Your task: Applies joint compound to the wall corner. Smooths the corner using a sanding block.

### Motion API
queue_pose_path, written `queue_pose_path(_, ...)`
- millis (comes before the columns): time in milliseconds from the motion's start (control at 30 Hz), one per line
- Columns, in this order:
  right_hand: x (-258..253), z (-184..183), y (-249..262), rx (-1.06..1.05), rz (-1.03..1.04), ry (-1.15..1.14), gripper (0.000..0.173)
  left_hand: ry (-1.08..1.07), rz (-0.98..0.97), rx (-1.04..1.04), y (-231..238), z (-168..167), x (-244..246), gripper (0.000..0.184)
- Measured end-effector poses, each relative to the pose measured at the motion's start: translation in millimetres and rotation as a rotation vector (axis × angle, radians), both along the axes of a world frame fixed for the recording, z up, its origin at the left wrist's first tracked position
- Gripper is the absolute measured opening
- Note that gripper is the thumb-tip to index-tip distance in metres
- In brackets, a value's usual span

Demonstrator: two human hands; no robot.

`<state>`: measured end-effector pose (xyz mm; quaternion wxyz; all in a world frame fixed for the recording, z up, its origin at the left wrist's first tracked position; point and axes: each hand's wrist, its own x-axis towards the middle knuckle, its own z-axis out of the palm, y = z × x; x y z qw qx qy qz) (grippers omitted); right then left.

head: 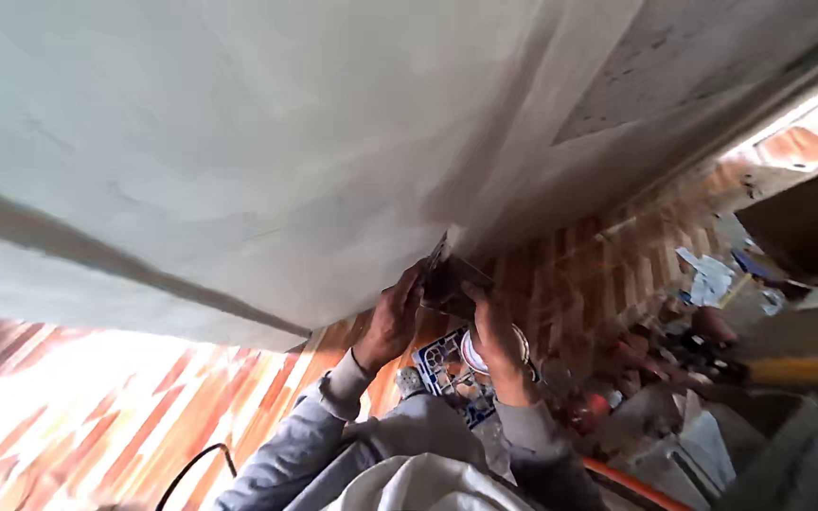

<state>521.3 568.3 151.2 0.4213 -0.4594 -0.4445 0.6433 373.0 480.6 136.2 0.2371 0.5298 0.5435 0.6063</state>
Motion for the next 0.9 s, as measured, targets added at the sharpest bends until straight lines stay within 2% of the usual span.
queue_pose_path(100,-28,1,-13,-0.099,0.085,0.011,0.017,0.112,-0.008,-0.104,-36,-6,-17,0.044)
queue_pose_path(200,-50,2,-31,-0.109,0.166,0.037,0.013,0.221,0.025,-0.17,-70,-4,-27,0.049)
queue_pose_path(400,-92,-10,-73,-0.175,0.295,0.122,0.013,0.385,0.193,-0.333,-132,-6,-43,0.061)
queue_pose_path(533,-121,-11,-102,-0.212,0.394,0.148,0.013,0.436,0.313,-0.335,-172,-10,-57,0.064)
queue_pose_path(667,-154,-4,-133,-0.287,0.501,0.207,0.015,0.439,0.433,-0.391,-223,-8,-69,0.065)
queue_pose_path(733,-167,4,-145,-0.345,0.574,0.309,0.017,0.429,0.463,-0.447,-251,-17,-69,0.065)
queue_pose_path(833,-190,24,-144,-0.398,0.778,0.603,0.02,0.283,0.469,-0.577,-279,-52,-52,0.066)
queue_pose_path(900,-211,49,-136,-0.315,0.878,0.675,0.021,0.114,0.618,-0.489,-290,-81,-37,0.064)
